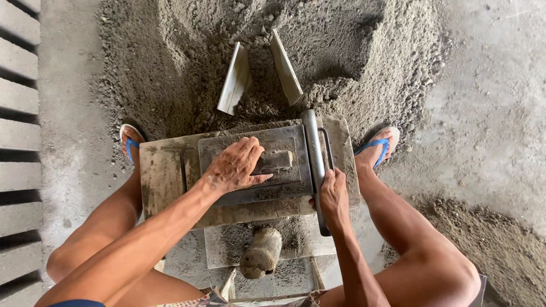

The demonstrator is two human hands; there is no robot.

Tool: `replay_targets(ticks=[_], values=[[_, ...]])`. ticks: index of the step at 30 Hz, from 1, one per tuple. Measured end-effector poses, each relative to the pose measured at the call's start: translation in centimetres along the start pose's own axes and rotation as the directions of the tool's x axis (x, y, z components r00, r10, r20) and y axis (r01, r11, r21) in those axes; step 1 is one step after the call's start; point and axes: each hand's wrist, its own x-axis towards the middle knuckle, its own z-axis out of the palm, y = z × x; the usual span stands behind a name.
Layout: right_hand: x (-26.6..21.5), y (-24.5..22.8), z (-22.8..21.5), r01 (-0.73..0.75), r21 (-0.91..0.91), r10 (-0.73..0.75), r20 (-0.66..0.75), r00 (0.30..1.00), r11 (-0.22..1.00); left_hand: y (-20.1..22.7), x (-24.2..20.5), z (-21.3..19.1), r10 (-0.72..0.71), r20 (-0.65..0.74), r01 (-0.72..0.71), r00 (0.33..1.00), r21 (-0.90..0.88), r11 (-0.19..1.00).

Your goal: The person fills a metal mold with a sand and cement mixture, levels it using a trowel, and then compresses the mixture with a handheld metal press to form concrete blocks. They carry the finished block by hand and place it onto a stack.

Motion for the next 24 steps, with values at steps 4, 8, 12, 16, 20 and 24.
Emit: replay_targets(ticks=[4,8,12,16,20,24], values=[[0.0,-0.3,0.0,0.010,-0.031,-0.010,0.010,1.000,0.999,0.0,-0.1,0.2,-0.011,0.040,0.011,0.999,-0.017,1.000],[-1.3,-1.4,0.1,0.130,-0.185,-0.126,0.036,0.991,0.974,0.0,0.0,0.3,0.005,0.005,-0.005,1.000,0.022,1.000],[-2.1,-1.6,0.0,0.230,-0.314,-0.232,0.031,0.972,0.921,0.1,0.0,0.7,-0.047,0.018,0.047,0.999,0.031,0.998],[-3.1,0.9,-1.2,0.173,-0.313,-0.184,-0.006,0.983,0.934,0.4,0.5,1.2,-0.139,0.028,0.141,0.990,-0.104,0.985],[-5.3,-2.0,-0.7,0.212,-0.173,-0.209,0.036,0.977,0.962,1.0,0.5,0.7,-0.202,-0.007,0.196,0.979,-0.212,0.957],[4.2,6.9,-2.1,0.270,-0.924,-0.942,0.312,0.123,-0.271,1.4,0.6,-2.4,-0.259,0.032,0.254,0.965,-0.343,0.904]])
